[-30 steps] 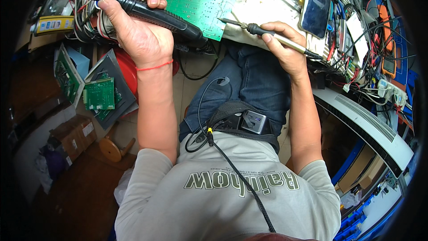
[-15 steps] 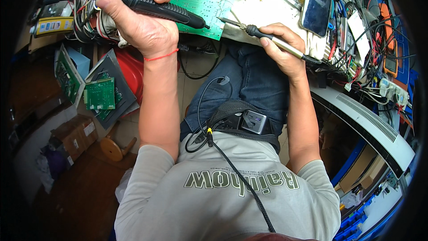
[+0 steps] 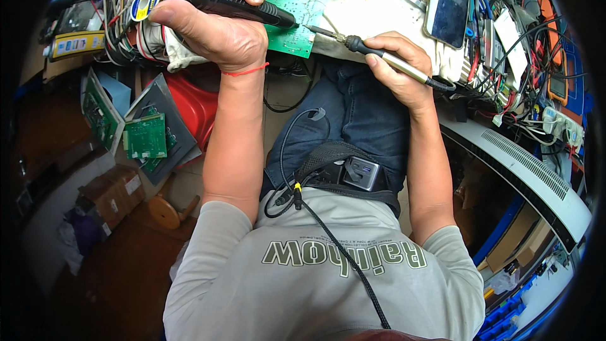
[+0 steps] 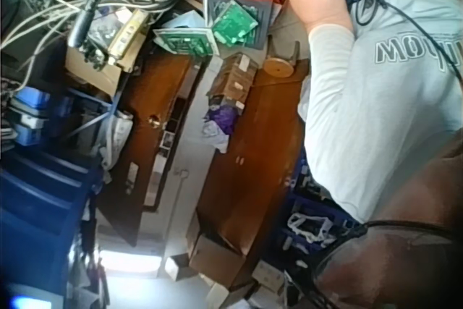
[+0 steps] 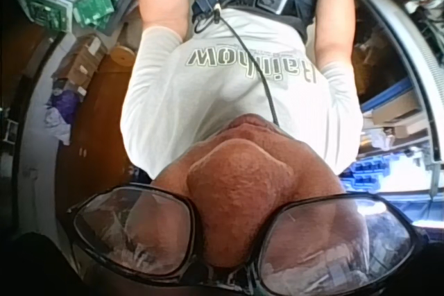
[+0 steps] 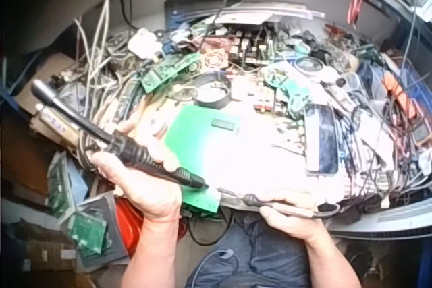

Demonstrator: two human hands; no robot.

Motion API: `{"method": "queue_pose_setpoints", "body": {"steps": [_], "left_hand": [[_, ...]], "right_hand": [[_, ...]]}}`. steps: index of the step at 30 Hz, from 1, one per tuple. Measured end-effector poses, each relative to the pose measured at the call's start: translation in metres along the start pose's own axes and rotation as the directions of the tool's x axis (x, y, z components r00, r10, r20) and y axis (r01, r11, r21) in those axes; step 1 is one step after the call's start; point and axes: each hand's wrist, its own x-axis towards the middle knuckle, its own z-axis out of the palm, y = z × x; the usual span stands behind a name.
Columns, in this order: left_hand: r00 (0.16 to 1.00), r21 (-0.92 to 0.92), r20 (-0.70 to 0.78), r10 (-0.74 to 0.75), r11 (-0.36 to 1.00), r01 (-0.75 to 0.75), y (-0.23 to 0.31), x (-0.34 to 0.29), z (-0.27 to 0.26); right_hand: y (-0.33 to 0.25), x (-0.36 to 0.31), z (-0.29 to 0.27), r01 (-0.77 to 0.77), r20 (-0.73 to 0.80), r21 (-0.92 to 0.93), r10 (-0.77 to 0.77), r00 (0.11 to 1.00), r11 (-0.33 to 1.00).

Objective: The person uses a soldering iron and a hot air gun to work on a green circuit board. They repeatedly heat specific points on the board with the soldering iron while applying hot air, then flip the board to continue on the other side.

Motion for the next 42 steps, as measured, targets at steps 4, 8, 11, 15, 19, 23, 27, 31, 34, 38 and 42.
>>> {"method": "queue_pose_setpoints", "body": {"steps": [4, 8, 11, 15, 19, 23, 27, 31, 34, 38, 42], "left_hand": [[0.998, 0.035, 0.057, 0.011, 0.999, -0.013, -0.004, 0.004, -0.015], [0.998, 0.006, 0.056, 0.018, 1.0, -0.019, -0.008, -0.001, -0.014], [0.998, 0.017, 0.056, 0.023, 1.0, -0.024, -0.008, -0.003, -0.009], [0.997, 0.017, 0.069, 0.014, 1.0, -0.015, -0.008, -0.004, -0.007], [0.997, -0.001, 0.074, 0.011, 1.0, -0.01, -0.011, -0.006, -0.007], [0.996, 0.033, 0.085, 0.02, 0.999, -0.023, -0.01, -0.007, -0.004], [0.999, 0.039, 0.031, 0.011, 0.999, -0.012, -0.01, -0.011, 0.002], [0.993, -0.073, 0.12, 0.013, 0.997, -0.004, -0.01, -0.012, 0.003], [0.991, -0.085, 0.135, 0.022, 0.996, -0.01, -0.011, -0.013, 0.001], [0.994, -0.091, 0.107, 0.003, 0.996, 0.007, -0.012, -0.013, 0.001], [0.994, -0.051, 0.106, 0.006, 0.999, 0.0, -0.012, -0.014, 0.002]], "right_hand": [[0.001, 0.0, 0.0, 0.014, 0.005, -0.008, -0.014, 1.0, 1.0], [0.0, 0.001, -0.001, 0.018, 0.007, -0.025, -0.017, 1.0, 1.0], [0.0, 0.001, -0.001, 0.026, 0.005, -0.032, -0.026, 1.0, 0.999], [0.001, 0.001, 0.0, 0.031, 0.001, -0.033, -0.031, 1.0, 0.999], [0.002, 0.001, 0.0, 0.045, -0.008, -0.047, -0.046, 0.999, 0.998], [0.003, 0.001, 0.001, 0.076, -0.009, -0.06, -0.077, 0.997, 0.995], [0.004, 0.001, 0.001, 0.086, -0.011, -0.063, -0.087, 0.996, 0.994], [0.003, 0.001, 0.001, 0.085, -0.014, -0.065, -0.086, 0.996, 0.994], [0.003, 0.001, 0.001, 0.067, -0.011, -0.061, -0.068, 0.998, 0.996], [0.003, 0.001, 0.001, 0.07, -0.012, -0.069, -0.071, 0.997, 0.995], [0.002, 0.001, 0.001, 0.066, -0.015, -0.065, -0.067, 0.998, 0.996]]}}
